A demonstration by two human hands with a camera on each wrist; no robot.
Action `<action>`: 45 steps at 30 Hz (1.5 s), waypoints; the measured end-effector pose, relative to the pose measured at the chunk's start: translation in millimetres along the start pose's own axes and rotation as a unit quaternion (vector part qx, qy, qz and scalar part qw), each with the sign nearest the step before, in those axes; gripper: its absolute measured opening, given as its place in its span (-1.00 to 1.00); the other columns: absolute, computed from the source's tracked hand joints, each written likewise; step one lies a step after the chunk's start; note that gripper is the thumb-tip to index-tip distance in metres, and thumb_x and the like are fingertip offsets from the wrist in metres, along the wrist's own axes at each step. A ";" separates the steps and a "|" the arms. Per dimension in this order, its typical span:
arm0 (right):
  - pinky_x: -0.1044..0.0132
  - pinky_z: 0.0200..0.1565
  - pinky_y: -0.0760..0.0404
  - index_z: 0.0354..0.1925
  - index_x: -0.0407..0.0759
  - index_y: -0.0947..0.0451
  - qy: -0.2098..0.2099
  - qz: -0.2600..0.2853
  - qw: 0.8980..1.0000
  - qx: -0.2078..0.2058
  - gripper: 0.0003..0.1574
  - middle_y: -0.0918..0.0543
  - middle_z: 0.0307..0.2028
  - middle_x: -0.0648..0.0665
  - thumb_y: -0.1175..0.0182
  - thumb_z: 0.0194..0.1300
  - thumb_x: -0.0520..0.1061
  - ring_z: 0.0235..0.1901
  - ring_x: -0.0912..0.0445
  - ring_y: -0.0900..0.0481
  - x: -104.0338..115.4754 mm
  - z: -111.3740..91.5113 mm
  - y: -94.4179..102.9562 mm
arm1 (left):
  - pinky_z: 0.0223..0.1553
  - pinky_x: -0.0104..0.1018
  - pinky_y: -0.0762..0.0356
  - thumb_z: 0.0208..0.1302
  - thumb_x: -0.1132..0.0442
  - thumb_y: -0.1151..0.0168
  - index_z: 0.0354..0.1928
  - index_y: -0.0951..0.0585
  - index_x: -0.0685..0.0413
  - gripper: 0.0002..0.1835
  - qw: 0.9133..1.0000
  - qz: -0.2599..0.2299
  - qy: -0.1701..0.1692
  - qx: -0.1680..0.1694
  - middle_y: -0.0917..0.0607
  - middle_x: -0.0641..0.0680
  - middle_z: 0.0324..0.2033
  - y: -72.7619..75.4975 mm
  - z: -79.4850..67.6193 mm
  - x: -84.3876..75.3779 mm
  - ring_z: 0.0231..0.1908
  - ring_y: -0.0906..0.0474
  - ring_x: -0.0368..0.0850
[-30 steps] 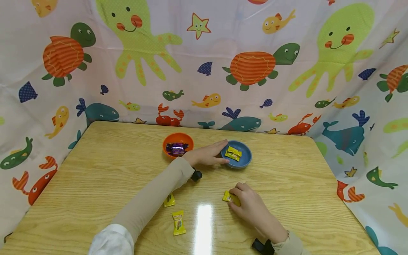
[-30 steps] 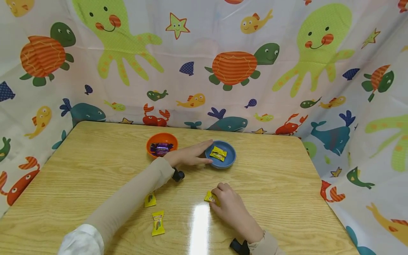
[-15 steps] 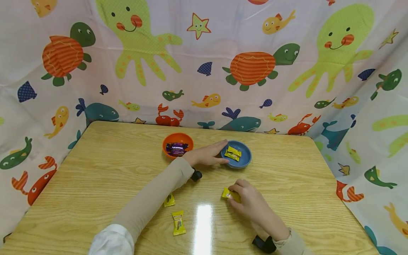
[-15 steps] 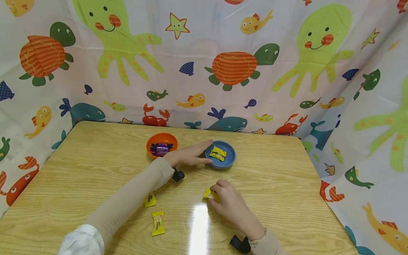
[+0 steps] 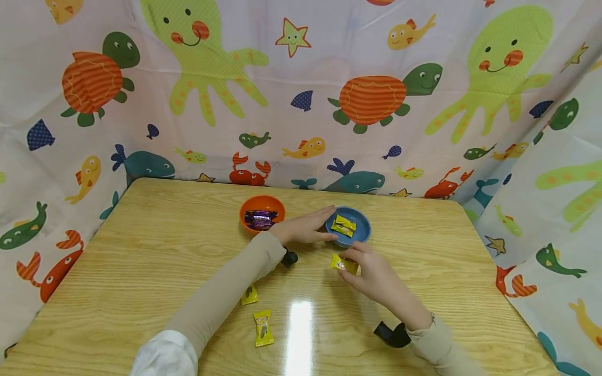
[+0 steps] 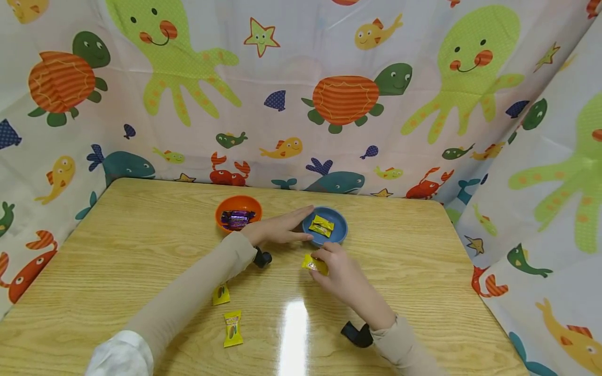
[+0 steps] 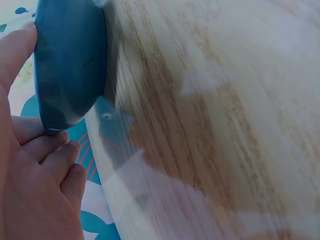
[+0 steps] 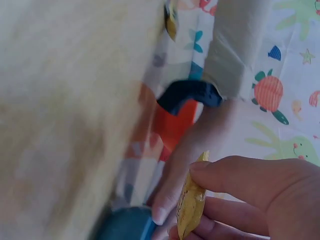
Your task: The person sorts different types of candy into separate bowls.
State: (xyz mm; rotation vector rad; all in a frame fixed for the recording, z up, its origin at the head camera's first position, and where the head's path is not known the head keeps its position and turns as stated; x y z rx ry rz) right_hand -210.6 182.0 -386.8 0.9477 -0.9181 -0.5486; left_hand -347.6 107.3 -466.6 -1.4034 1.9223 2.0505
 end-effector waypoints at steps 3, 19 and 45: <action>0.38 -0.40 -0.50 -0.16 -0.29 -0.70 0.003 0.002 1.000 -0.004 -0.70 -0.55 -0.34 -0.05 -0.49 0.10 -0.25 -0.40 0.13 -0.44 -4.0 9.7 7.9 | 0.49 -0.19 0.16 0.43 -0.27 -0.01 0.58 0.21 0.12 -0.01 1.000 0.001 -0.002 -0.001 0.15 0.07 0.57 -0.1 0.1 0.6 0.53 0.20 -0.08; 0.11 -0.28 -0.62 -0.11 -0.38 -0.69 -0.017 0.027 0.999 0.005 -0.69 -0.62 -0.30 -0.20 -0.42 0.19 -0.24 -0.33 -0.02 -0.57 -62.9 59.2 13.2 | 0.49 -0.19 0.17 0.43 -0.29 0.02 0.58 0.22 0.13 0.00 1.000 0.006 -0.011 0.000 0.15 0.08 0.57 -1.0 1.5 3.9 0.53 0.19 -0.08; 0.19 -0.24 -0.66 -0.19 -0.29 -0.70 -0.081 0.060 0.993 0.061 -0.79 -0.66 -0.31 -0.13 -0.44 0.15 -0.30 -0.33 0.07 -0.62 -108.3 66.0 -29.8 | 0.49 -0.21 0.21 0.43 -0.30 0.02 0.58 0.23 0.12 0.01 1.000 0.006 -0.013 0.002 0.17 0.08 0.57 -3.4 1.7 4.8 0.53 0.23 -0.09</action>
Point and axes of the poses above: each hand's wrist, its own z-axis towards the middle knuckle, its own y-axis out of the back of the hand, x = y × z, the point moved 9 cm from there along z, towards the middle knuckle
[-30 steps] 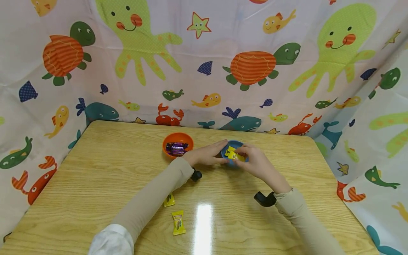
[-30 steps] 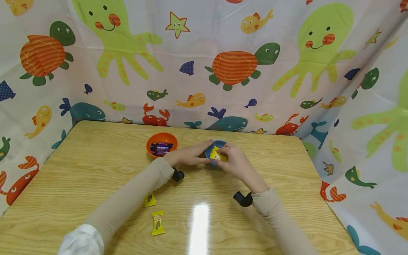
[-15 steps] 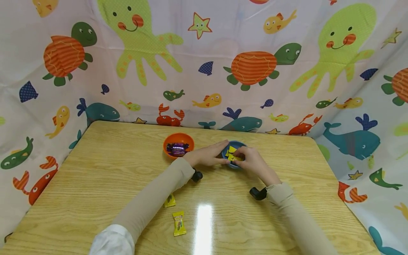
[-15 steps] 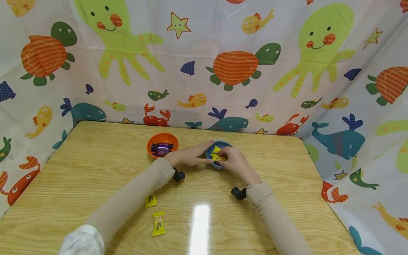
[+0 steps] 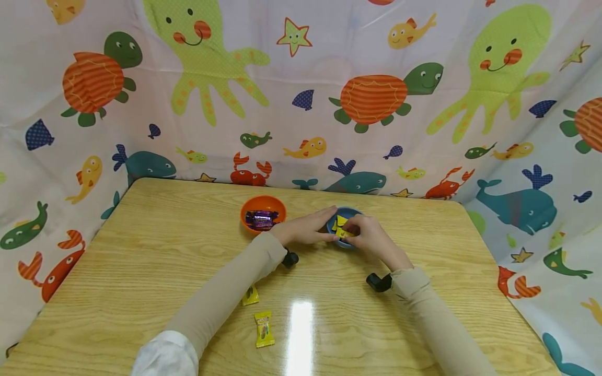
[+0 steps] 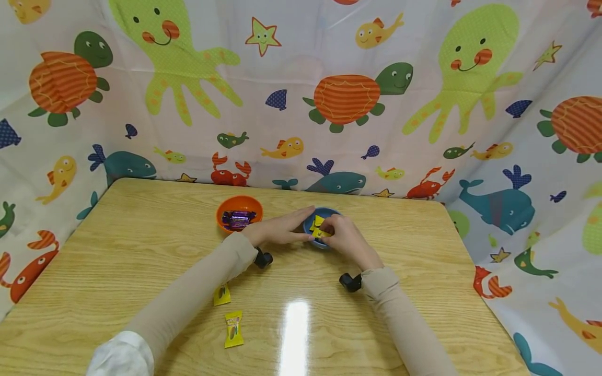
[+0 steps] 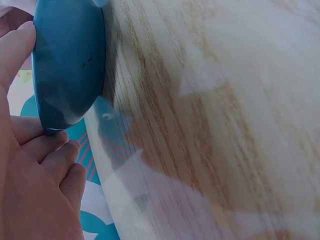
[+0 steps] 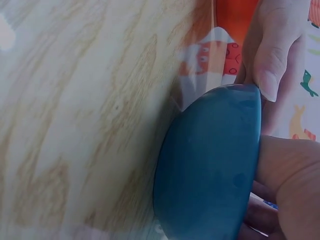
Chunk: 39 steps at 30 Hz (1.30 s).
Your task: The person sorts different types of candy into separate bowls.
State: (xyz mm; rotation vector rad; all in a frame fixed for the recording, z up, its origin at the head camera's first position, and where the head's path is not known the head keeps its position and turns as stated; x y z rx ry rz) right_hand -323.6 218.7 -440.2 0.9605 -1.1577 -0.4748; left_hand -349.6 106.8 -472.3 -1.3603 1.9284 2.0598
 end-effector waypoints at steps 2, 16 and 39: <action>0.20 -0.26 -0.66 -0.20 -0.29 -0.70 -0.002 -0.002 1.000 0.002 -0.79 -0.65 -0.32 -0.12 -0.44 0.15 -0.29 -0.34 0.09 -0.61 -0.6 0.5 0.0 | 0.49 -0.21 0.21 0.42 -0.30 0.01 0.58 0.23 0.12 0.01 1.000 -0.002 -0.002 0.000 0.17 0.08 0.57 -0.1 0.2 -0.2 0.53 0.23 -0.09; 0.20 -0.26 -0.66 -0.20 -0.32 -0.71 0.006 -0.005 1.000 0.000 -0.80 -0.65 -0.33 -0.14 -0.43 0.17 -0.28 -0.34 0.07 -0.62 1.6 0.8 6.2 | 0.49 -0.19 0.18 0.43 -0.29 0.01 0.58 0.22 0.15 0.01 1.000 0.000 0.000 0.004 0.16 0.11 0.57 3.0 1.7 -4.6 0.53 0.22 -0.07; 0.12 -0.23 -0.67 -0.25 -0.25 -0.71 0.066 -0.031 0.993 -0.098 -0.85 -0.66 -0.29 -0.16 -0.43 0.19 -0.21 -0.28 -0.04 -0.64 111.1 -36.2 32.5 | 0.50 -0.16 0.20 0.47 -0.22 0.03 0.58 0.25 0.13 -0.04 1.000 0.005 0.002 0.014 0.20 0.09 0.57 4.0 -2.2 -5.2 0.54 0.27 -0.07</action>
Point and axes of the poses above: each hand's wrist, its own z-axis towards the middle knuckle, its own y-axis out of the back of the hand, x = y × z, the point moved 9 cm from there along z, towards the middle knuckle
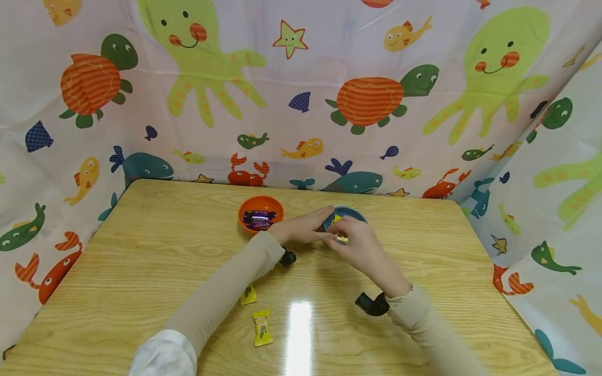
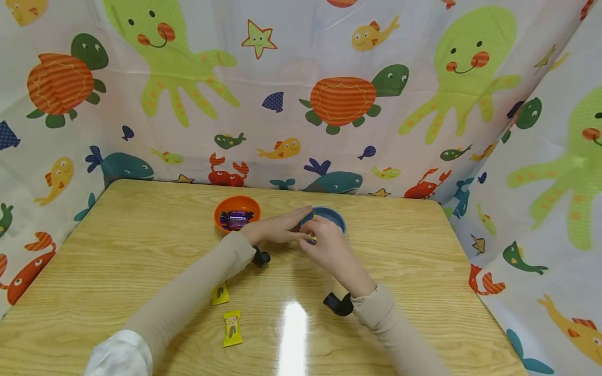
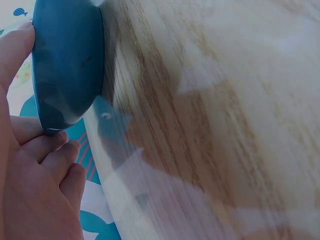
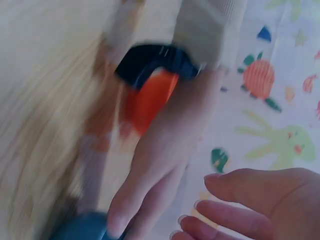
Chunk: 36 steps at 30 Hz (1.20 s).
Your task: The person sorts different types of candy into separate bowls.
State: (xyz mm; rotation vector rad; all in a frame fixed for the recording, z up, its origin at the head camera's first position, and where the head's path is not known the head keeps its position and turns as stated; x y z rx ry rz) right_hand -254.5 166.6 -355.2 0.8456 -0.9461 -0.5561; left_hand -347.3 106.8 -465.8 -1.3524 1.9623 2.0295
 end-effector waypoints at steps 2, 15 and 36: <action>0.13 -0.22 -0.67 -0.24 -0.24 -0.71 0.001 0.010 1.000 0.000 -0.85 -0.66 -0.29 -0.15 -0.43 0.19 -0.22 -0.27 -0.02 -0.64 9.9 -3.0 -2.2 | 0.50 -0.17 0.21 0.50 -0.16 0.04 0.58 0.25 0.13 -0.08 1.000 -0.002 -0.002 0.001 0.20 0.10 0.57 -0.3 -0.4 -0.3 0.54 0.27 -0.08; 0.28 -0.24 -0.65 -0.26 -0.21 -0.70 0.039 0.021 0.999 0.002 -0.80 -0.69 -0.28 -0.10 -0.47 0.14 -0.18 -0.30 0.05 -0.62 65.0 -19.9 -32.8 | 0.49 -0.18 0.17 0.45 -0.22 -0.03 0.59 0.21 0.05 -0.04 0.999 -0.037 0.004 -0.010 0.17 0.01 0.57 1.2 -5.1 -2.9 0.53 0.22 -0.13; 0.32 -0.08 -0.60 -0.05 -0.25 -0.68 0.064 0.012 0.990 0.128 -0.59 -0.69 -0.12 -0.11 -0.42 0.17 -0.06 -0.09 0.12 -0.59 100.7 -23.7 -143.9 | 0.49 -0.23 0.17 0.41 -0.33 0.02 0.58 0.19 0.15 0.02 0.999 0.053 0.004 0.003 0.12 0.11 0.57 2.5 1.8 -1.8 0.53 0.20 -0.08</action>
Point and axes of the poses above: each hand's wrist, its own z-axis towards the middle knuckle, its own y-axis out of the back of the hand, x = y × z, the point moved 9 cm from there along z, towards the middle knuckle
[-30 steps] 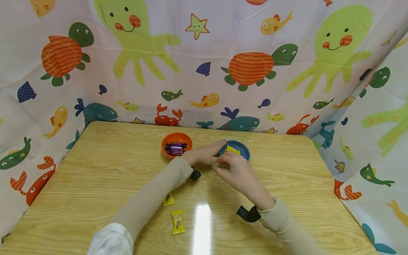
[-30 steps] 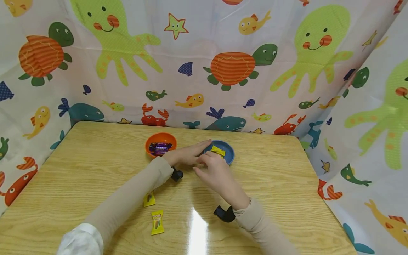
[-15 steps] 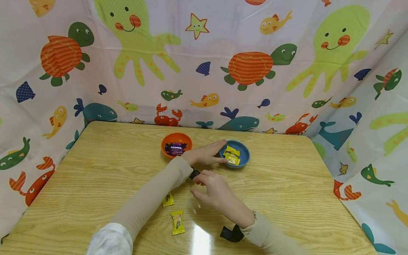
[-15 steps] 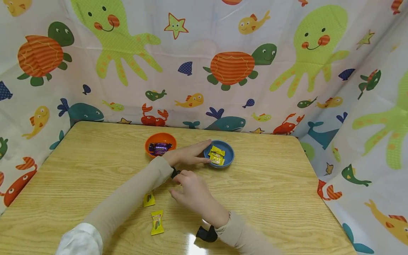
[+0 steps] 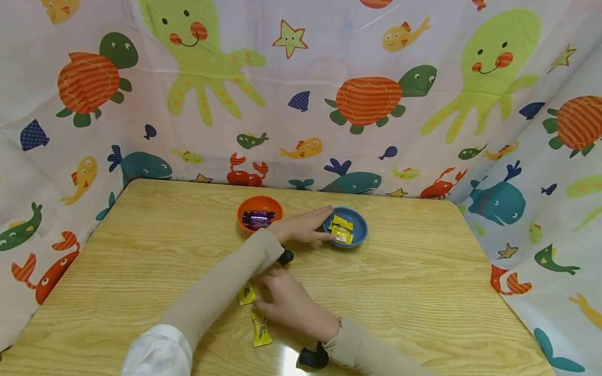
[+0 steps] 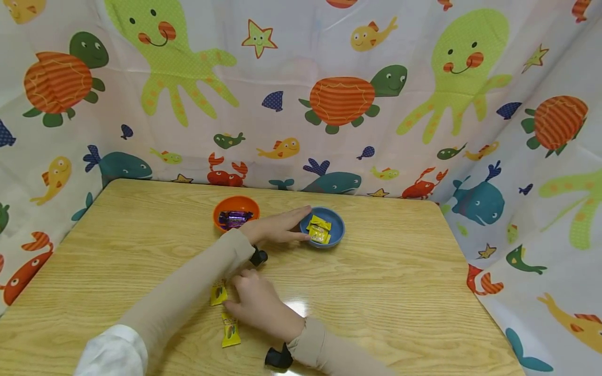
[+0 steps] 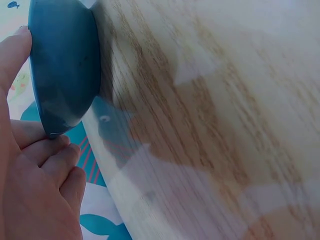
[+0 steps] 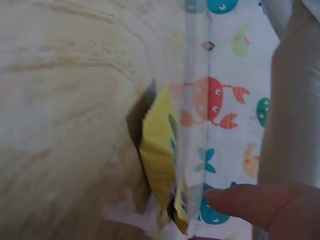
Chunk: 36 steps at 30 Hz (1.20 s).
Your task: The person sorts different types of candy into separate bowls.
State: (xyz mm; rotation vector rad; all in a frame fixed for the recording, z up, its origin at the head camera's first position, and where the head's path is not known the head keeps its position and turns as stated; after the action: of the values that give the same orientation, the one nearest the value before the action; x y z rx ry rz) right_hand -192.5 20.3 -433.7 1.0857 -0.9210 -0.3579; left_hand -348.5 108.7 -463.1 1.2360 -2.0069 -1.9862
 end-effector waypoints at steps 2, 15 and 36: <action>0.28 -0.01 -0.61 0.02 -0.23 -0.67 -0.009 -0.002 1.000 0.004 -0.52 -0.69 -0.04 -0.12 -0.43 0.17 -0.04 0.00 0.09 -0.59 -0.3 3.0 -4.9 | 0.49 -0.23 0.17 0.41 -0.34 0.02 0.58 0.19 0.15 0.02 1.000 0.000 -0.001 0.001 0.12 0.12 0.57 0.3 -0.2 -0.6 0.53 0.20 -0.07; 0.23 -0.18 -0.62 0.08 -0.16 -0.59 -0.044 -0.060 0.997 -0.029 -0.33 -0.63 -0.16 -0.09 -0.44 0.12 0.19 -0.11 0.01 -0.56 4.0 16.2 -18.2 | 0.49 -0.23 0.17 0.42 -0.30 0.01 0.57 0.17 0.19 0.01 1.000 -0.005 -0.006 -0.004 0.11 0.15 0.56 0.2 0.3 -1.4 0.53 0.18 -0.05; 0.34 -0.37 -0.57 -0.14 -0.15 -0.69 -0.019 -0.105 0.994 -0.038 -0.67 -0.64 -0.24 -0.09 -0.41 0.07 -0.15 -0.22 0.07 -0.55 5.9 9.2 -13.9 | 0.49 -0.21 0.16 0.41 -0.32 0.01 0.57 0.16 0.19 0.02 1.000 0.003 -0.006 -0.008 0.10 0.16 0.56 1.7 -0.6 -1.9 0.53 0.18 -0.05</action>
State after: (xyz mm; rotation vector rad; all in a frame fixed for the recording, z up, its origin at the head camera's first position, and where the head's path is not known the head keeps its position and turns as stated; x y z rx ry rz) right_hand -193.8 4.6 -441.6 1.1110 -0.8215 -0.5844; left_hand -347.7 109.1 -460.6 1.2174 -1.9942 -2.0075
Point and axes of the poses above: each hand's wrist, its own z-axis towards the middle knuckle, its own y-axis out of the back of the hand, x = y × z, the point moved 9 cm from there along z, towards the middle knuckle
